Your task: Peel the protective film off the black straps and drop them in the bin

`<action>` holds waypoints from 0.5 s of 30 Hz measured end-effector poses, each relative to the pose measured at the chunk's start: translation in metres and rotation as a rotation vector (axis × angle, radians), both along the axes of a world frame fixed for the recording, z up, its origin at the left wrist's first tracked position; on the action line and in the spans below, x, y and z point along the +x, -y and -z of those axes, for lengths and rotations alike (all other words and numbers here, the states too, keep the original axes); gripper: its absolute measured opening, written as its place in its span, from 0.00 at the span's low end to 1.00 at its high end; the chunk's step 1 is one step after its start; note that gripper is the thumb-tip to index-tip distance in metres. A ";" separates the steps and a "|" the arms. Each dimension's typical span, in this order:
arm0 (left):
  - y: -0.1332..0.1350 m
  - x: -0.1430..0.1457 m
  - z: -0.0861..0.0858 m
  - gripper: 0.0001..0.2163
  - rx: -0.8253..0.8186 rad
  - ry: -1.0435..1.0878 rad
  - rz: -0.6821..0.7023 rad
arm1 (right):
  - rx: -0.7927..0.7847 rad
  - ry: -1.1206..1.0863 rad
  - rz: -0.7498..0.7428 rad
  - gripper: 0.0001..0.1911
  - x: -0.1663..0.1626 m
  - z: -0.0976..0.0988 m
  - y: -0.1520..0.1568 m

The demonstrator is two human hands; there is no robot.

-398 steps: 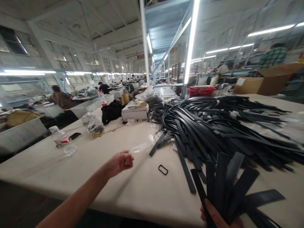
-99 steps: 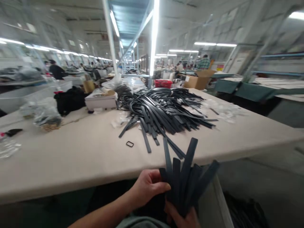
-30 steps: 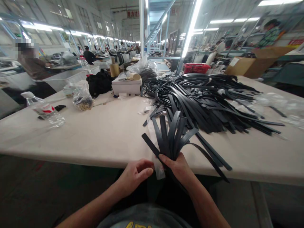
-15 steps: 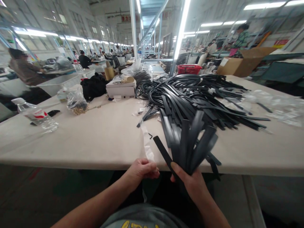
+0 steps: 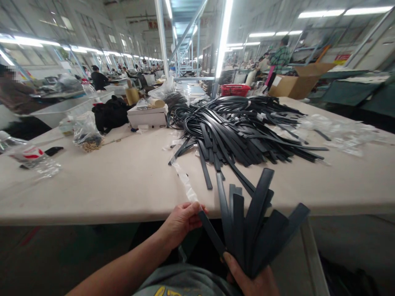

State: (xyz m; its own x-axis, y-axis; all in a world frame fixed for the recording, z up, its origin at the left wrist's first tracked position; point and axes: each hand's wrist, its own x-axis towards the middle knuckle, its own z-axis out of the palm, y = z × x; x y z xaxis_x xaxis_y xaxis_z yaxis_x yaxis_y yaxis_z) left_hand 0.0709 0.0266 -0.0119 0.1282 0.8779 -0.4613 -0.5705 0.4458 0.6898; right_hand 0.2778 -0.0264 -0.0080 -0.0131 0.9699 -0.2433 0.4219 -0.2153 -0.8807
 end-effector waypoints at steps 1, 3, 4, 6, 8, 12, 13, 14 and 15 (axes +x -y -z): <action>0.001 0.001 0.000 0.20 -0.003 -0.003 -0.001 | 0.011 -0.005 0.001 0.16 -0.001 -0.001 -0.001; 0.002 0.003 -0.001 0.20 -0.011 -0.005 -0.010 | 0.032 0.001 0.016 0.16 -0.003 -0.001 -0.001; 0.002 0.003 -0.002 0.20 -0.015 -0.003 -0.017 | 0.047 0.008 0.018 0.17 -0.003 0.000 -0.001; 0.003 0.003 -0.003 0.19 -0.019 0.007 -0.029 | 0.090 0.023 0.013 0.17 -0.002 0.003 0.001; 0.002 0.002 -0.004 0.19 -0.029 0.021 -0.036 | 0.126 0.034 0.001 0.17 -0.002 0.005 0.001; 0.003 0.002 -0.003 0.21 -0.026 0.054 -0.023 | 0.107 0.017 -0.050 0.18 -0.006 0.005 -0.003; 0.004 0.004 -0.003 0.20 -0.019 0.053 -0.017 | 0.091 0.011 -0.070 0.19 -0.008 0.004 -0.005; 0.006 0.006 -0.001 0.19 -0.013 0.045 -0.009 | 0.075 0.005 -0.087 0.20 -0.011 0.002 -0.008; 0.008 0.009 0.000 0.18 -0.006 0.031 0.003 | 0.062 -0.005 -0.103 0.21 -0.015 0.000 -0.012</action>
State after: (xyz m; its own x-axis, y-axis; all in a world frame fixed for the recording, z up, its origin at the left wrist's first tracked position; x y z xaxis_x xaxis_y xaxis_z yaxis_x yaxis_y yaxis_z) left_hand 0.0799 0.0190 -0.0118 0.1449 0.8749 -0.4622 -0.5901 0.4514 0.6694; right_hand 0.2629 -0.0148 -0.0083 -0.1141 0.9766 -0.1822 0.4348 -0.1158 -0.8931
